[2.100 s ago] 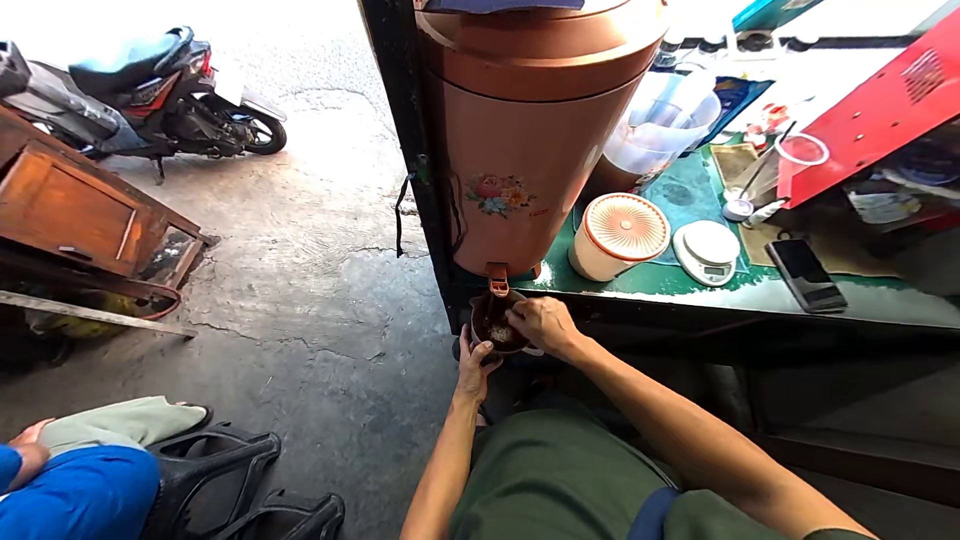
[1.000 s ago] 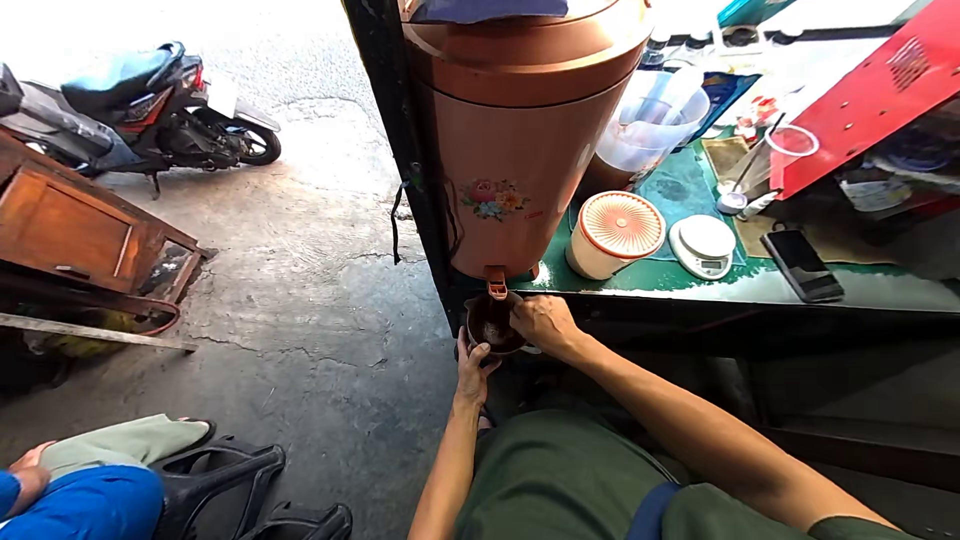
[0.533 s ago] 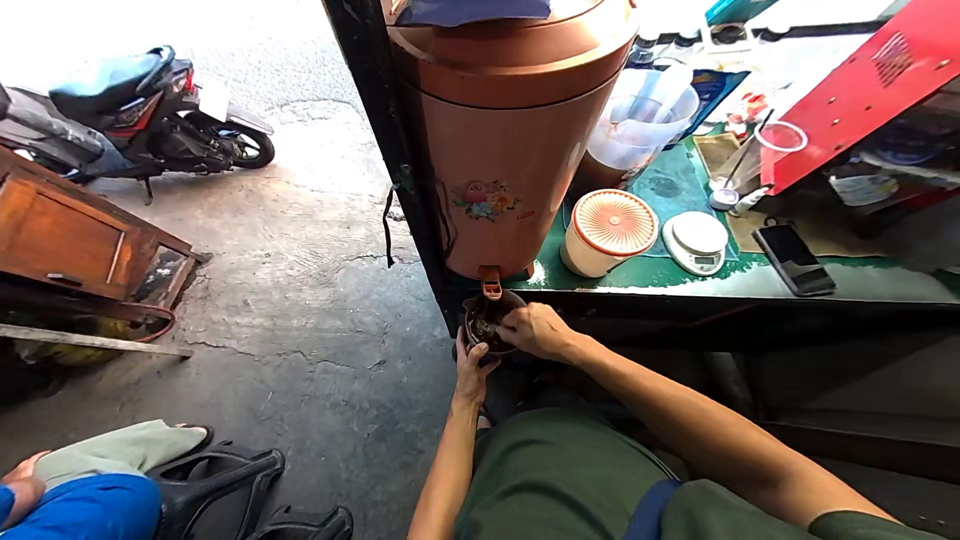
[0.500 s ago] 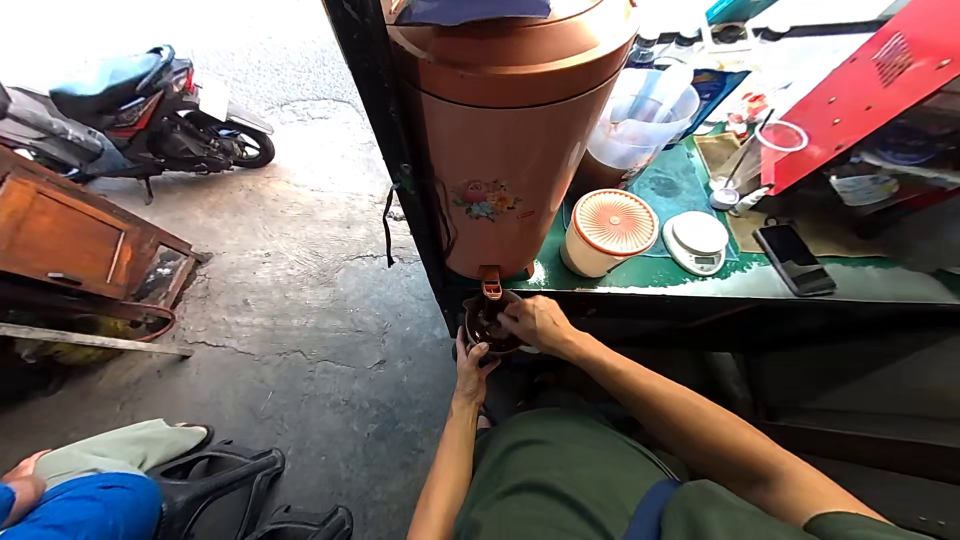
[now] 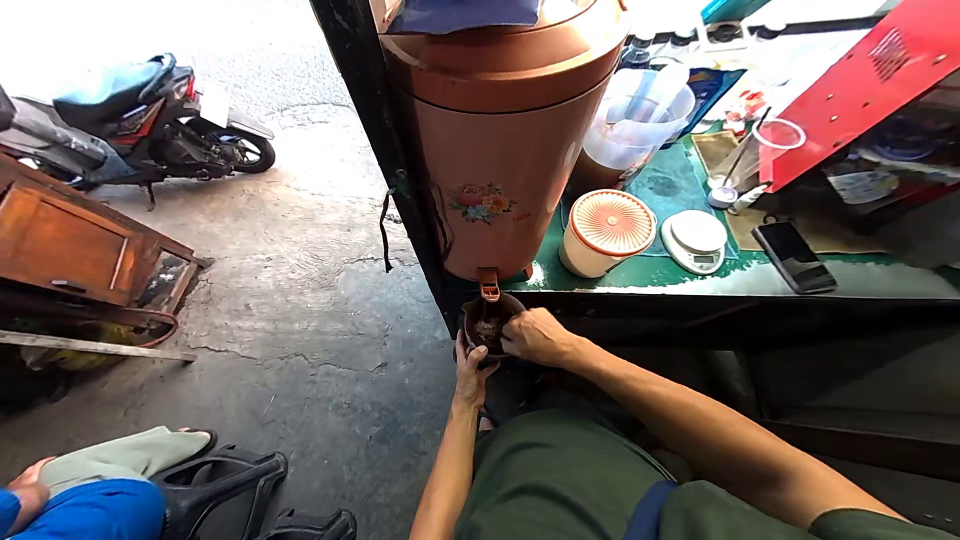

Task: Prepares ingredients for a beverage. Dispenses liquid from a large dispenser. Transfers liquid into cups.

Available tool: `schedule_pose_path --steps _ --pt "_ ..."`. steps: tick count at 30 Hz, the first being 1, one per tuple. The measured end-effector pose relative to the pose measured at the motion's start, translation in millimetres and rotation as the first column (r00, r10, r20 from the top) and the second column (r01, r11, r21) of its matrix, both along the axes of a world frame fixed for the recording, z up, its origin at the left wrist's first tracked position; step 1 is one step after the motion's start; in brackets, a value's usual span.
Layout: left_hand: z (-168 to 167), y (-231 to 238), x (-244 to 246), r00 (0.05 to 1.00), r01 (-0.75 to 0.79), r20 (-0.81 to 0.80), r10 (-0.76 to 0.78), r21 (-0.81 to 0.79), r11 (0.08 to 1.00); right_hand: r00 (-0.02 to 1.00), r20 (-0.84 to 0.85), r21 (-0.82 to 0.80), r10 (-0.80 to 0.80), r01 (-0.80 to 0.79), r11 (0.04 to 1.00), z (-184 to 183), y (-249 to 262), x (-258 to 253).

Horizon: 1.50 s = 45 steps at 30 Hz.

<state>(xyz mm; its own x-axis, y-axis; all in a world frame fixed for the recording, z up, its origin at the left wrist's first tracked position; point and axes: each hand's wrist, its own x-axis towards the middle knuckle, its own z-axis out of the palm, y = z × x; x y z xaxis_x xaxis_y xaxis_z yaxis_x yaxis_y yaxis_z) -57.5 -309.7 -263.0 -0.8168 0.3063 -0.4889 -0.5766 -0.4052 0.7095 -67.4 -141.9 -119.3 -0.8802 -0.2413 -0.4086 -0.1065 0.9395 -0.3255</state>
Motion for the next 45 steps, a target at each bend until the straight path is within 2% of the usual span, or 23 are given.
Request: schedule_pose_path --steps 1,3,5,6,8,10,12,13,15,17,19,21,24,26,28,29,31,33,36,38,40,42,45 --pt "0.3 0.2 0.2 1.0 0.0 0.0 0.0 -0.002 1.0 1.0 0.009 -0.058 0.028 -0.027 0.998 1.2 0.1 0.6" --pt "1.1 -0.3 0.1 1.0 -0.005 0.001 0.005 -0.003 1.0 0.988 -0.109 -0.151 -0.109 0.092 0.984 -4.5 3.7 -2.2" --pt "1.3 -0.9 0.1 1.0 -0.011 0.005 0.011 -0.002 1.0 0.937 -0.256 -0.086 -0.237 0.222 0.971 -16.9 7.6 -8.9" --pt "1.2 -1.2 0.0 1.0 -0.012 0.006 0.012 -0.003 1.0 0.942 -0.24 -0.033 -0.233 0.232 0.972 -17.6 7.4 -10.3" --pt "2.2 -1.5 -0.5 1.0 -0.009 0.0 0.009 0.0 1.0 0.991 -0.093 0.027 -0.1 0.103 0.994 -7.0 2.3 -6.3" --pt "2.6 -1.1 -0.4 1.0 0.001 -0.006 -0.001 0.005 1.0 1.0 -0.011 -0.047 0.018 -0.019 0.999 3.0 1.3 -3.4" --pt "2.1 -1.1 0.3 1.0 -0.003 0.002 0.003 0.003 1.0 0.985 -0.125 -0.147 -0.115 0.097 0.984 -2.0 5.5 -5.1" --pt "1.9 -1.2 0.5 1.0 -0.006 0.007 0.006 0.005 1.0 0.957 -0.206 -0.141 -0.205 0.178 0.974 -8.3 7.7 -8.3" --pt "1.3 -1.6 0.6 1.0 -0.012 0.011 0.012 0.005 1.0 0.927 -0.283 -0.05 -0.245 0.241 0.969 -18.2 8.9 -11.7" --pt "1.7 -1.3 -0.9 1.0 -0.01 0.009 0.01 0.007 1.0 0.982 -0.135 0.028 -0.133 0.138 0.99 -8.0 2.6 -7.8" --pt "2.0 -0.7 -0.6 1.0 -0.002 0.003 0.002 0.009 1.0 1.0 -0.005 -0.032 0.002 -0.002 0.999 3.9 -0.5 -3.6" --pt "2.1 -1.0 -0.1 1.0 0.0 0.002 0.0 0.009 1.0 0.993 -0.077 -0.133 -0.09 0.079 0.988 1.5 2.4 -4.7" --pt "1.4 -1.6 0.1 1.0 -0.012 0.011 0.012 0.011 1.0 0.93 -0.254 -0.062 -0.267 0.26 0.964 -15.8 6.6 -10.2" --pt "1.1 -2.0 -1.6 1.0 -0.011 0.004 0.01 0.012 1.0 0.976 -0.143 0.016 -0.164 0.168 0.986 -8.9 2.5 -6.5" --pt "1.0 -1.6 -2.1 1.0 -0.006 -0.004 0.006 0.01 1.0 0.999 -0.035 -0.035 0.0 -0.001 0.999 0.7 -0.2 -2.0" --pt "1.3 -1.6 -2.2 1.0 -0.003 -0.007 0.003 0.006 1.0 0.999 -0.053 -0.088 0.005 -0.009 0.996 2.1 0.1 -1.9" --pt "0.9 -1.8 -2.6 1.0 -0.001 -0.006 0.001 0.0 1.0 0.972 -0.176 -0.148 -0.156 0.13 0.98 -5.0 3.6 -5.9" --pt "-0.9 -1.9 -3.0 1.0 -0.008 0.001 0.008 -0.001 1.0 0.926 -0.284 -0.069 -0.25 0.24 0.968 -16.0 5.7 -10.8" --pt "-0.8 -2.0 -4.4 1.0 0.001 0.001 -0.001 0.005 1.0 0.992 -0.082 0.029 -0.1 0.102 0.994 -3.2 -1.3 -4.2" --pt "0.2 -1.5 -4.2 1.0 0.008 -0.001 -0.008 0.008 1.0 0.999 -0.034 -0.063 -0.012 0.01 0.998 2.2 -1.1 -2.0" --pt "1.8 -1.1 -3.5 1.0 0.011 -0.006 -0.011 0.0 1.0 0.976 -0.152 -0.141 -0.157 0.136 0.981 -5.2 4.0 -5.7" --pt "1.7 -0.8 -3.1 1.0 0.006 0.0 -0.006 -0.001 1.0 0.926 -0.256 -0.074 -0.277 0.267 0.961 -16.0 9.3 -11.6" --pt "0.4 -1.5 -3.9 1.0 0.007 0.002 -0.007 0.006 1.0 0.985 -0.094 0.021 -0.147 0.149 0.989 -5.3 4.5 -5.4"
